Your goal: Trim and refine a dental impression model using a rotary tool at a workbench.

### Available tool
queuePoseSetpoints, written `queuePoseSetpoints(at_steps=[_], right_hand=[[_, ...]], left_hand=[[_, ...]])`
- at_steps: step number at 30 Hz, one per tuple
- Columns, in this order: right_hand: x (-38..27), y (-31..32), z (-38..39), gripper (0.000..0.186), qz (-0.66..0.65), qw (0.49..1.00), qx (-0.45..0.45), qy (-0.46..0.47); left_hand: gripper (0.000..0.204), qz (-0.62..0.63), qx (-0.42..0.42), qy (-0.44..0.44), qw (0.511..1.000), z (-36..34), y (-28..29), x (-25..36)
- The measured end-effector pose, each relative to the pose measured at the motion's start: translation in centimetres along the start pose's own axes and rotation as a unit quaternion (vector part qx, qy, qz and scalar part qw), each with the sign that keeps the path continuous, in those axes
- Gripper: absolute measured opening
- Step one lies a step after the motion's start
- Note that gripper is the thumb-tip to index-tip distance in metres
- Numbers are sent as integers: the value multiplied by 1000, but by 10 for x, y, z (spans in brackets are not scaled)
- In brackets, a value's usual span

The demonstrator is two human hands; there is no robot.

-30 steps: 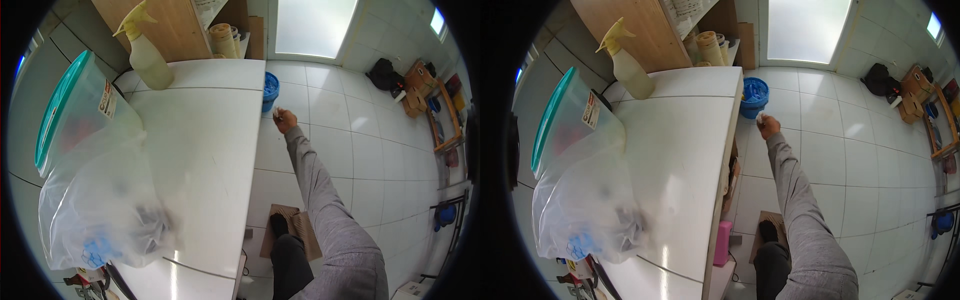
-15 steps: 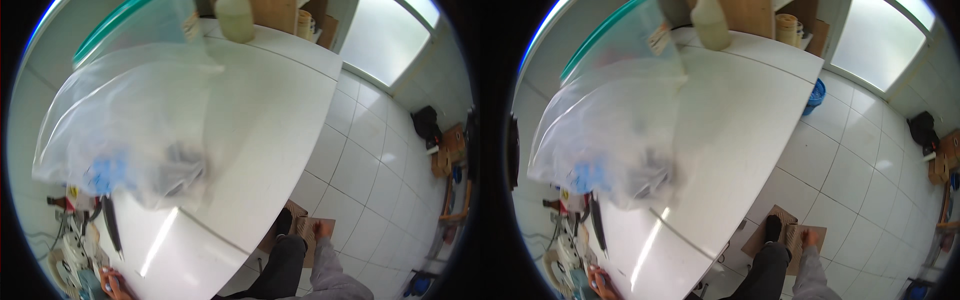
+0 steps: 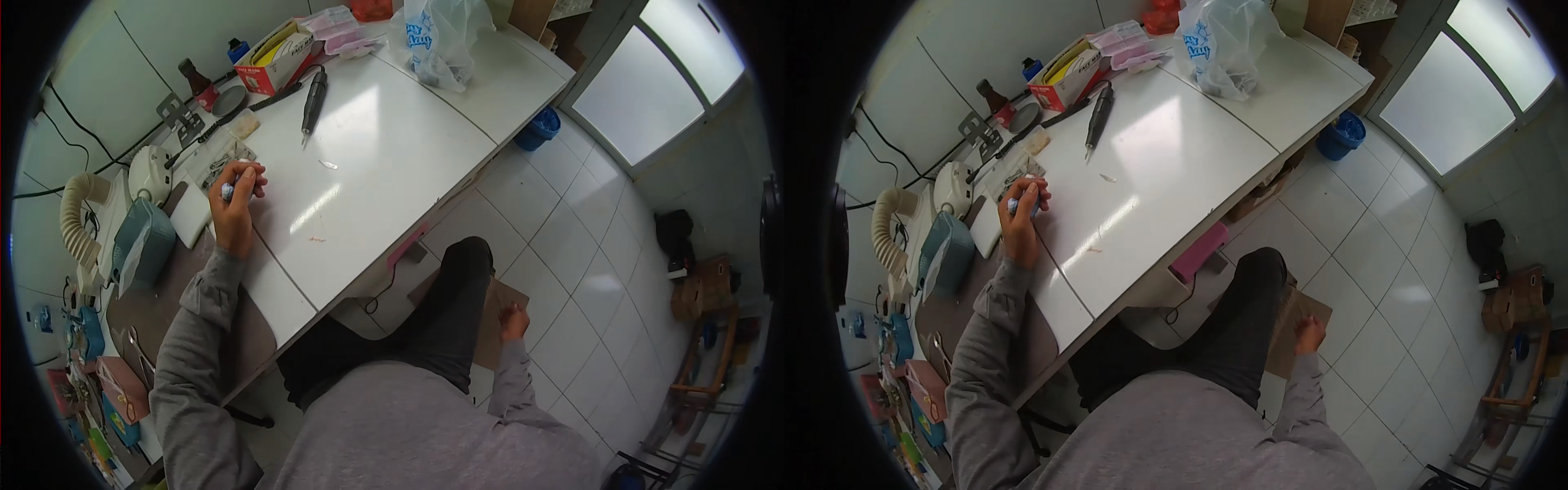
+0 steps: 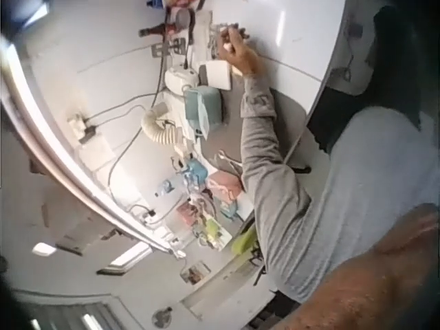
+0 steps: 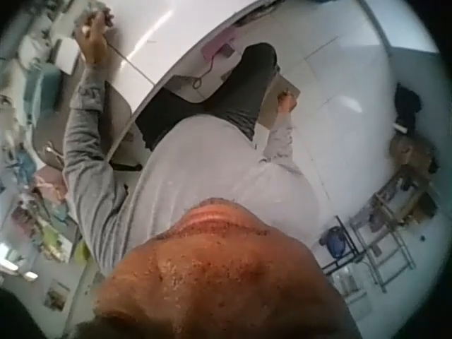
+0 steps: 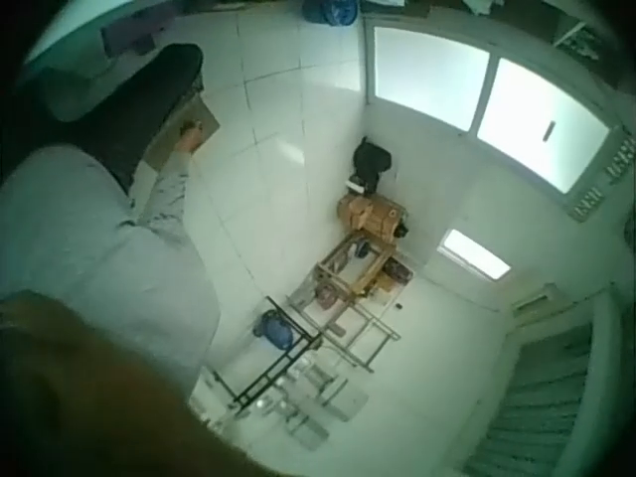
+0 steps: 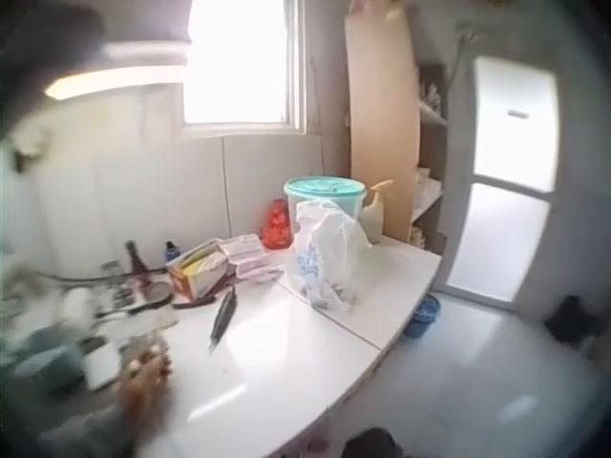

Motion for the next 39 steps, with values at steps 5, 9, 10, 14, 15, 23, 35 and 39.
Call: queuePoseSetpoints(at_steps=[5,9,10,14,15,23,35,39], right_hand=[[-193,-150,93,25,-31,960,-156,232],[-262,-211,212,25,-55,900,-257,348],[-270,-218,238,25,-54,899,-254,352],[-310,-246,329,25,-1,837,-302,456],[-325,-248,353,25,16,814,-308,492],[-400,-383,448,20,127,630,-328,692],[-387,-559,395,66,516,220,-273,782],[-390,-565,397,50,533,238,-324,745]], left_hand=[[23,5,-29,35,999,-6,3,-11],[25,20,-61,77,995,-12,6,-18],[26,28,-75,93,992,-14,4,-20],[29,45,-120,106,986,-21,4,-12],[29,45,-135,100,985,-21,2,1],[26,83,-139,108,981,-10,7,-11],[21,85,-131,96,983,-2,10,-6],[22,79,-127,98,984,-6,12,-5]])
Point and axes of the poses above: each hand's wrist, its own z-axis away from the middle knuckle, its own y-axis out of the back of the hand, x = y × z, the point moved 5 cm from there along -z, towards the middle knuckle, and after that the axes turned 14 degrees about z, right-handed, at the moved point
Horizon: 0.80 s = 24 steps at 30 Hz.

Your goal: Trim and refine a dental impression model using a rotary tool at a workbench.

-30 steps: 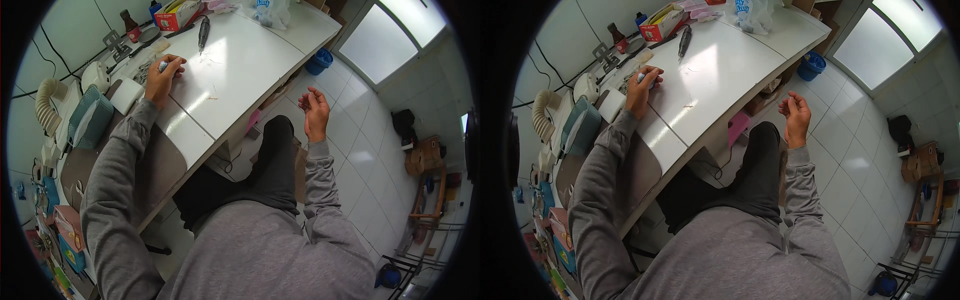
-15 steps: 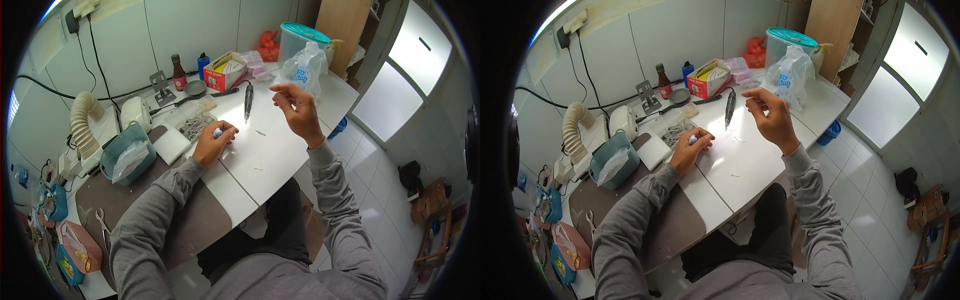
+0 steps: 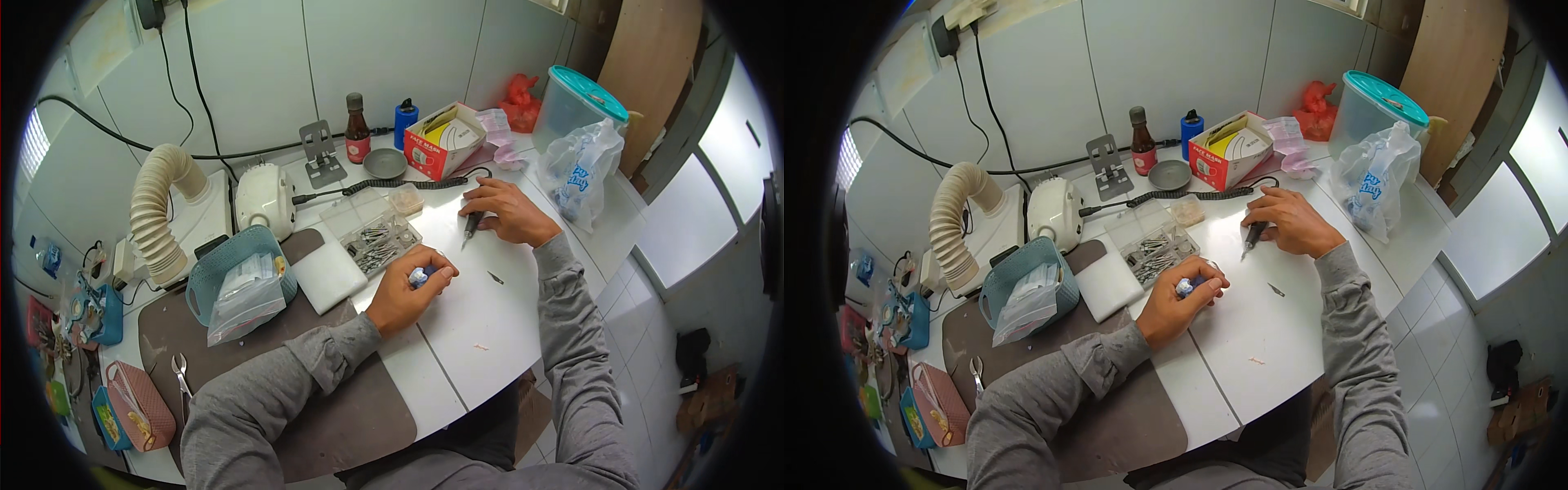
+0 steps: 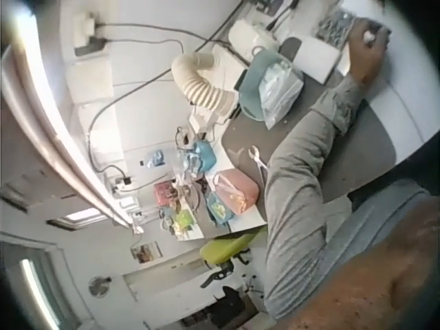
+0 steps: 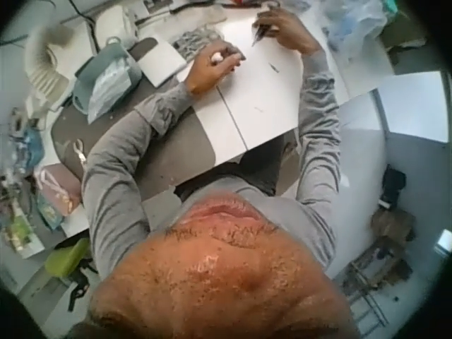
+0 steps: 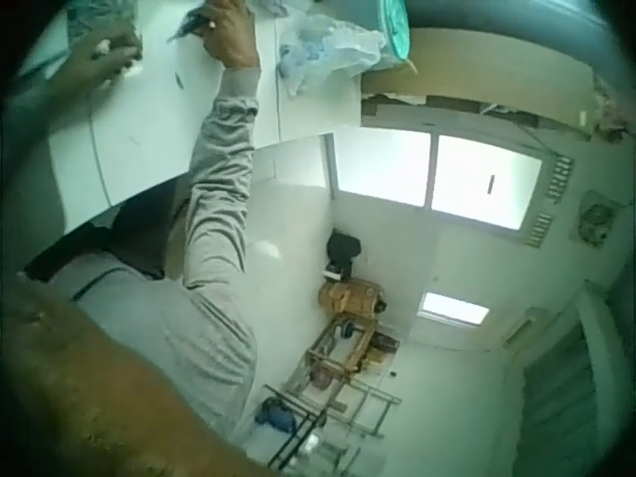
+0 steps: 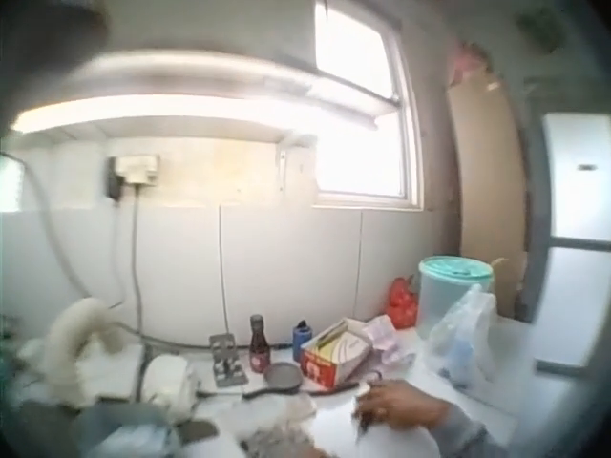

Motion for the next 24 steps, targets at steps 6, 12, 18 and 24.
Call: queuePoseSetpoints(at_steps=[6,12,18,24], right_hand=[[-2,-10,-2,35,-36,995,92,13],[-19,1,3,33,-69,980,187,3],[-41,25,13,28,-64,969,238,20],[-38,32,21,31,-55,963,261,48]], left_hand=[[19,-46,3,-41,998,-1,1,5],[23,-67,45,-71,994,2,-7,17],[45,-126,93,-108,982,5,4,5],[75,-12,149,-114,982,6,-3,8]])
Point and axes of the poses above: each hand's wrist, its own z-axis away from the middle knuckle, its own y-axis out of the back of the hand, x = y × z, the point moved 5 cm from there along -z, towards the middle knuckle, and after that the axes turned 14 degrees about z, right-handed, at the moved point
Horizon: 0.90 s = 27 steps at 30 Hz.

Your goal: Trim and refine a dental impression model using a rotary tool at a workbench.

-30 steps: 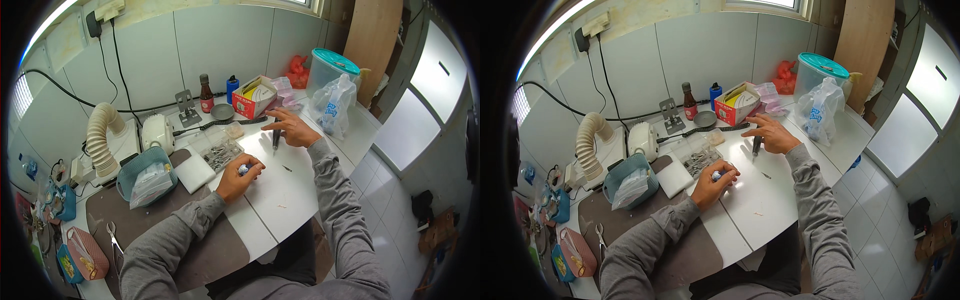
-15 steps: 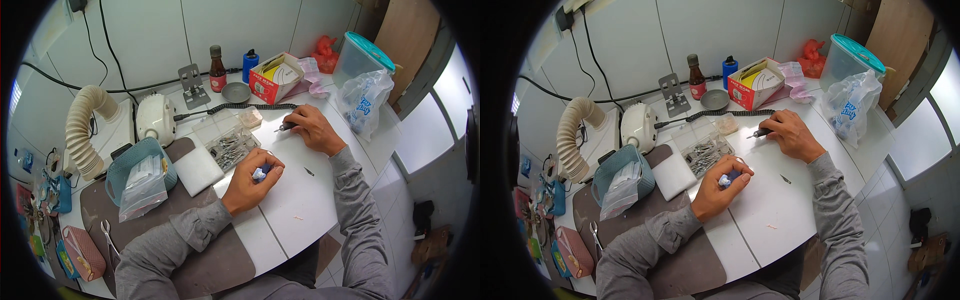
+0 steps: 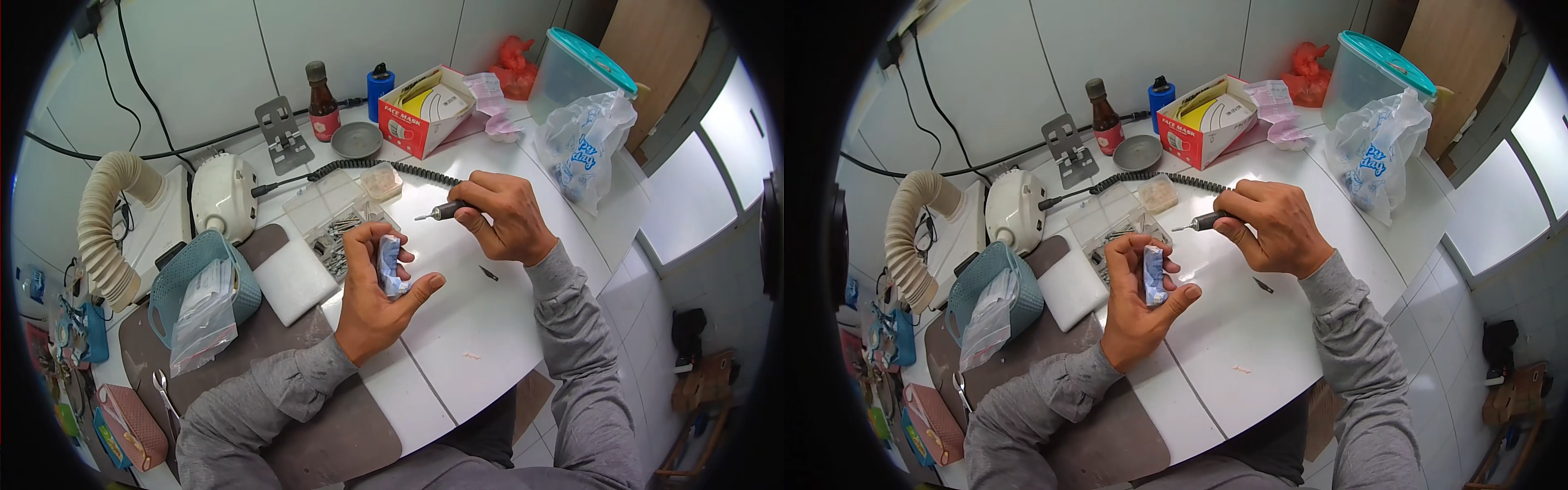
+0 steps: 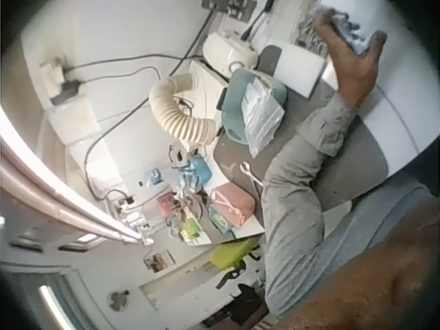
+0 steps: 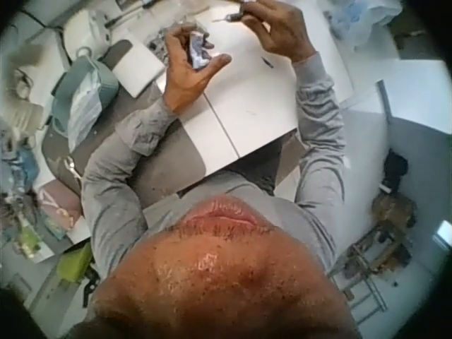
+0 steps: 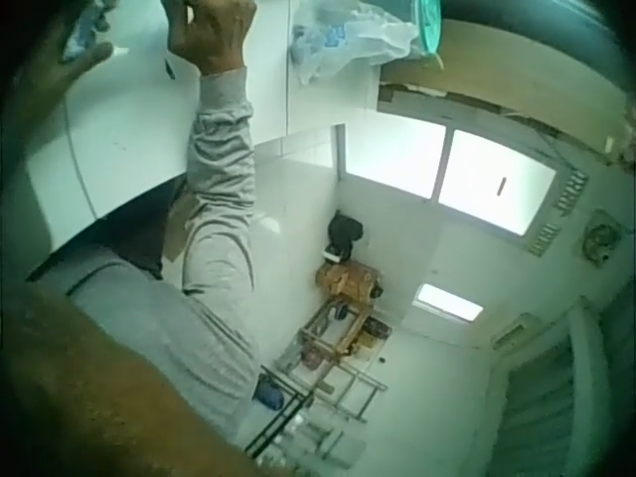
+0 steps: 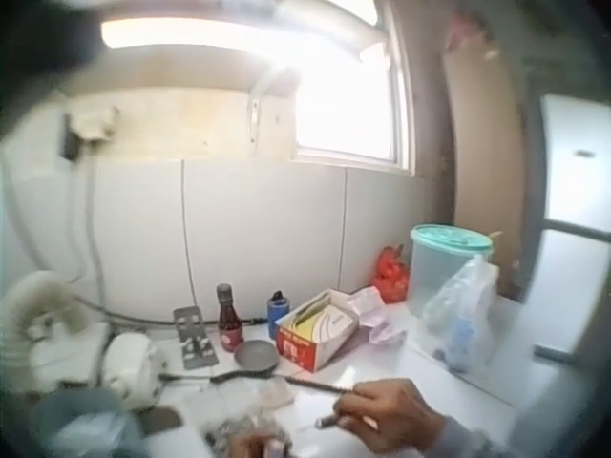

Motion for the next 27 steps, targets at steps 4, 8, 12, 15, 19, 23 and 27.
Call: queuePoseSetpoints(at_steps=[4,8,12,15,19,23,27], right_hand=[[-9,8,2,40,3,999,-30,30],[-27,8,3,43,3,998,-44,42],[-37,3,6,41,10,996,-84,33],[-42,0,5,41,17,995,-94,21],[-40,-2,5,40,23,996,-90,11],[-35,-5,7,40,32,995,-96,2],[-35,-11,8,41,25,994,-106,-5]], left_hand=[[80,-42,-4,41,998,0,2,-1],[91,-92,-13,20,995,3,3,-1],[96,-131,-28,40,990,2,2,0],[97,-133,-56,22,989,2,2,2],[93,-119,-75,24,990,2,1,1],[90,-92,-69,65,991,2,-2,3],[90,-88,-63,72,992,3,0,2]])
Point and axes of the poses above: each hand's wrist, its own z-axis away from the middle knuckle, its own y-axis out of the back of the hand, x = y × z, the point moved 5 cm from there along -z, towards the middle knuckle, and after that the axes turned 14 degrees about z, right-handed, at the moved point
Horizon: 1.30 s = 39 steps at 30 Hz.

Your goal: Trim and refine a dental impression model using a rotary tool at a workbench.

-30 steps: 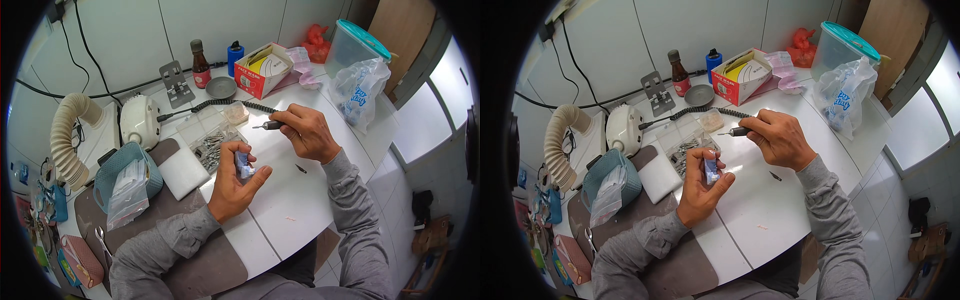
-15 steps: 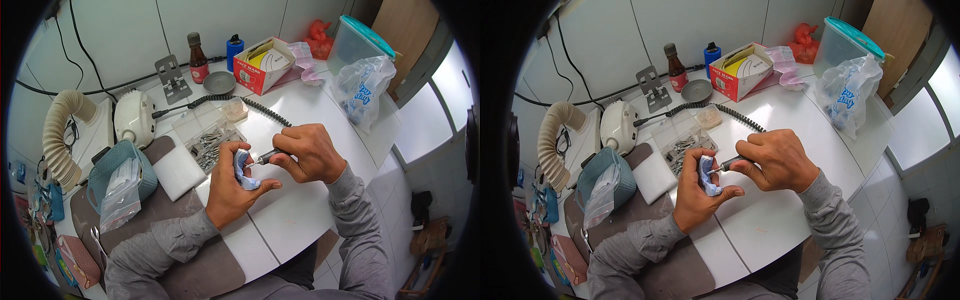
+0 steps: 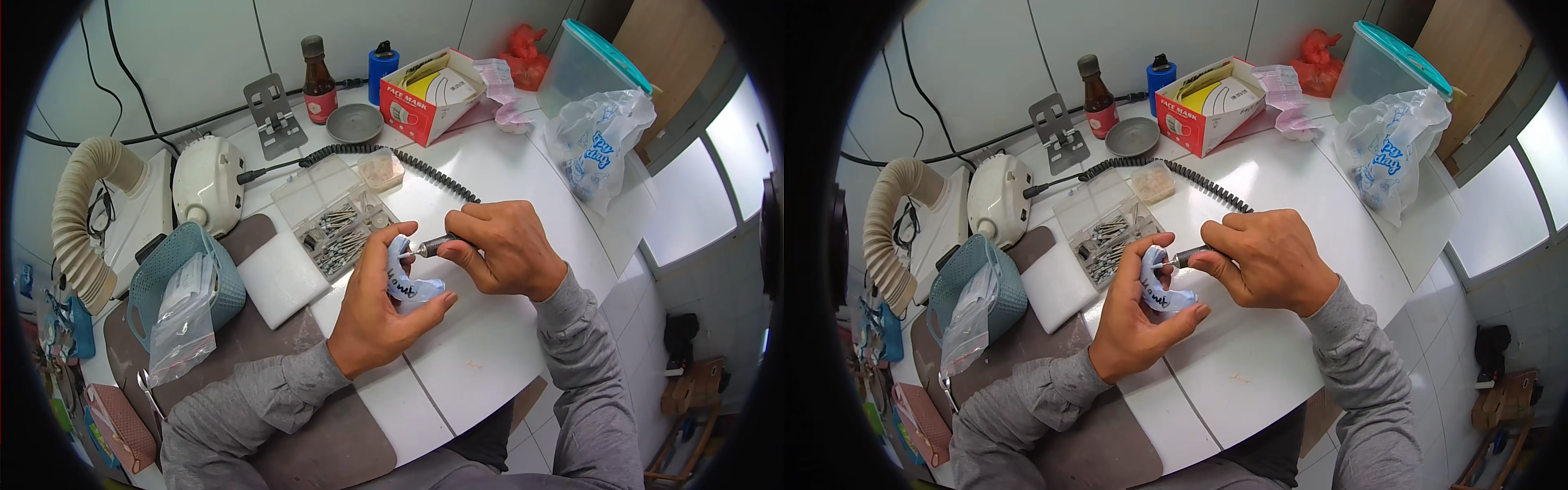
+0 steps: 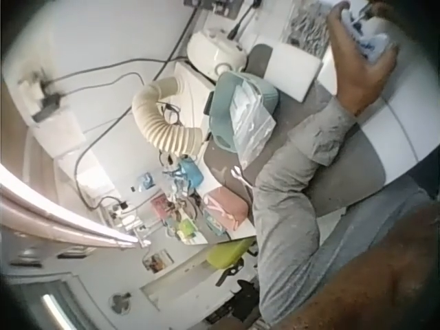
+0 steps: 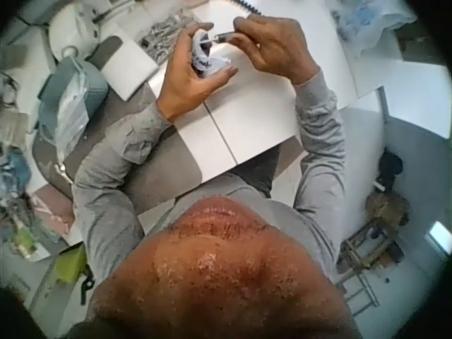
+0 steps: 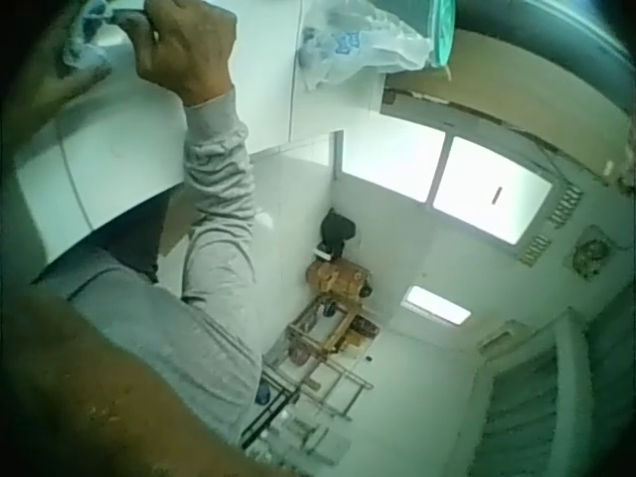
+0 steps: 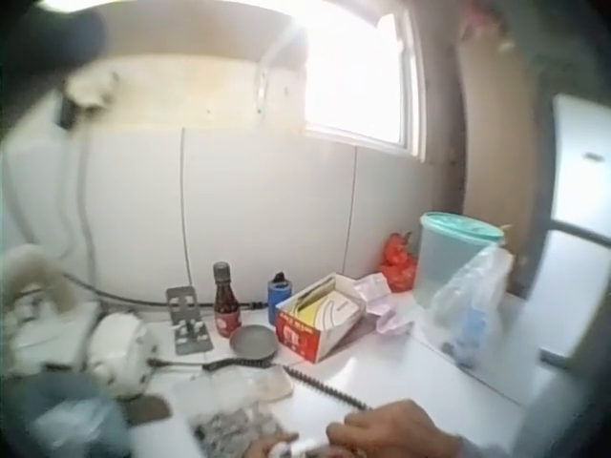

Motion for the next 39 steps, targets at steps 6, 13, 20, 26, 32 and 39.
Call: queuePoseSetpoints(at_steps=[6,13,20,26,32,39], right_hand=[[0,0,2,40,-17,1000,-14,5],[-3,0,-1,40,-24,999,-28,23],[-1,-2,0,40,-13,1000,-7,5],[-1,1,1,40,-23,999,-36,20],[0,0,0,41,-13,1000,-13,3],[0,0,0,41,-16,1000,-13,6]], left_hand=[[89,7,-5,-14,1000,-2,-3,-2],[87,-1,-5,-3,1000,-1,1,-2],[86,7,-5,5,1000,-2,1,-3],[86,-7,-2,15,1000,-2,1,-2],[85,-12,-7,1,1000,-3,0,0],[85,-16,-11,-6,1000,-3,0,1]])
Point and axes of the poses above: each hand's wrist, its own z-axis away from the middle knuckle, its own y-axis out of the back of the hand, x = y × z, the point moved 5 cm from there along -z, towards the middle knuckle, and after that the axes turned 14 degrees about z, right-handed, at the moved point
